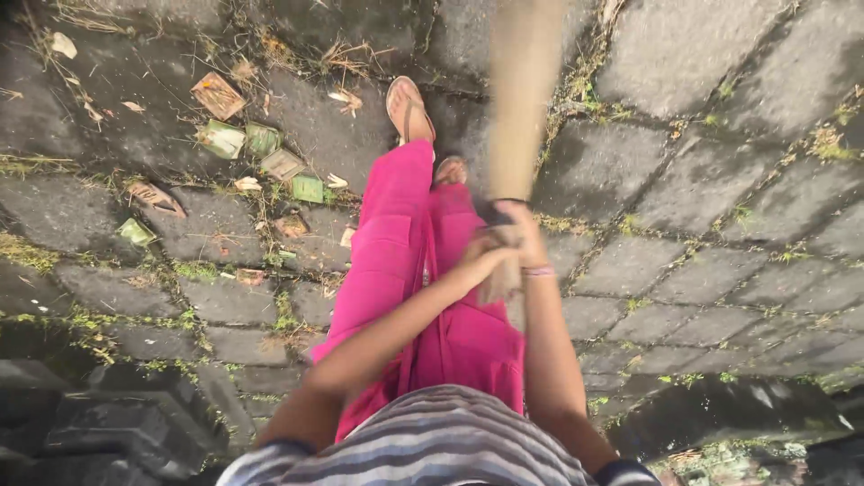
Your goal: Sweeping leaves and debris from a stone-paved outdoor area using a broom.
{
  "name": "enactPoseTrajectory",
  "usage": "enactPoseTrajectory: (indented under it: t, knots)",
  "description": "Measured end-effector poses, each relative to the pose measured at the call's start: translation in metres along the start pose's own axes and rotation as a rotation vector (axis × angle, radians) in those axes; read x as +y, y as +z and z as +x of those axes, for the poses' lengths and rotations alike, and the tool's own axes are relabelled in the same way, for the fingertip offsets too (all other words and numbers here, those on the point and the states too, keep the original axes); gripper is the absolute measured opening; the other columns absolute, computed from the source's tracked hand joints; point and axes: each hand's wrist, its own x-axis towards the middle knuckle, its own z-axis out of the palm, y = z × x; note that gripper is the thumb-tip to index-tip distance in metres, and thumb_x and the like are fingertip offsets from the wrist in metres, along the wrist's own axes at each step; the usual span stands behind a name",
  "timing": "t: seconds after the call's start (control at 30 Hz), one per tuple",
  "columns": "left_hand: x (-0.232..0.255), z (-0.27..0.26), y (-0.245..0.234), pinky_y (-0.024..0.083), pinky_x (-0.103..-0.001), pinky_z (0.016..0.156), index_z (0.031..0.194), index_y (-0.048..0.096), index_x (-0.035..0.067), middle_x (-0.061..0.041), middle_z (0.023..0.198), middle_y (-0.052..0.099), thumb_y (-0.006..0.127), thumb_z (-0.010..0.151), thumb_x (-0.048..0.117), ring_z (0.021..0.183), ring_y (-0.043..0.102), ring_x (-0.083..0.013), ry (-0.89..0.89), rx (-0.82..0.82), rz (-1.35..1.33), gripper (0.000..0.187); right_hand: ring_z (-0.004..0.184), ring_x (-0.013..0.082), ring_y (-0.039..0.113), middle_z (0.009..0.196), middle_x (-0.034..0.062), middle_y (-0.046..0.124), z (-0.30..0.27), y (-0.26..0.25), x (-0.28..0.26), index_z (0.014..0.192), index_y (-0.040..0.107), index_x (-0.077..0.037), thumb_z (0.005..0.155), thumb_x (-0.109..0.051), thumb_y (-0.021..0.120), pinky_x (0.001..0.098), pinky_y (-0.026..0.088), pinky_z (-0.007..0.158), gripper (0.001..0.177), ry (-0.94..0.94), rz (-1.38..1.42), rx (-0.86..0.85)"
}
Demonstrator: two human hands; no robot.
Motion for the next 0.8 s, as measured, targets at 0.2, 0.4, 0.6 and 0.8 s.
enactPoseTrajectory:
  t: [0.2, 0.4, 0.6, 0.8]
  knots:
    - [0.011, 0.131, 0.077, 0.054, -0.034, 0.085, 0.123, 0.064, 0.007, -0.007, 0.111, 0.069, 0.070, 0.088, 0.038, 0.101, 0.065, -0.0187, -0.107, -0.215, -0.008, 0.047, 0.095, 0.0246, 0.064, 0.107, 0.0132, 0.067, 0.039, -0.082, -0.017, 0.116, 0.068, -0.003, 0.089, -0.031, 0.067, 0.0379, 0.055, 0.082, 0.039, 0.026, 0.626, 0.451]
    - [0.009, 0.094, -0.047, 0.056, -0.033, 0.063, 0.100, 0.067, -0.004, -0.009, 0.081, 0.071, 0.065, 0.092, 0.027, 0.069, 0.065, -0.0215, -0.309, -0.124, -0.585, 0.032, 0.094, 0.0289, 0.071, 0.106, 0.0154, 0.069, 0.139, 0.045, -0.074, 0.118, 0.066, -0.004, 0.090, -0.033, 0.067, 0.0420, 0.062, 0.083, 0.040, 0.273, 0.475, 0.243]
    - [0.054, 0.029, -0.054, 0.039, -0.039, 0.113, 0.148, 0.026, 0.004, -0.017, 0.140, 0.046, 0.061, 0.101, 0.023, 0.132, 0.047, -0.0251, 0.295, 0.760, -0.180, 0.062, 0.090, 0.0152, 0.069, 0.104, 0.0060, 0.073, 0.174, 0.171, -0.158, 0.114, 0.072, -0.002, 0.087, -0.040, 0.072, 0.0273, 0.058, 0.075, 0.046, 0.344, -0.129, -0.595]
    - [0.067, 0.061, 0.047, 0.053, -0.037, 0.100, 0.145, 0.028, 0.000, -0.017, 0.132, 0.054, 0.064, 0.092, 0.016, 0.117, 0.059, -0.0256, 0.280, 0.502, -0.179, 0.066, 0.103, 0.0173, 0.065, 0.114, 0.0081, 0.068, 0.093, 0.036, -0.231, 0.125, 0.064, -0.003, 0.079, -0.045, 0.079, 0.0288, 0.053, 0.087, 0.064, 0.201, -0.087, -0.270]
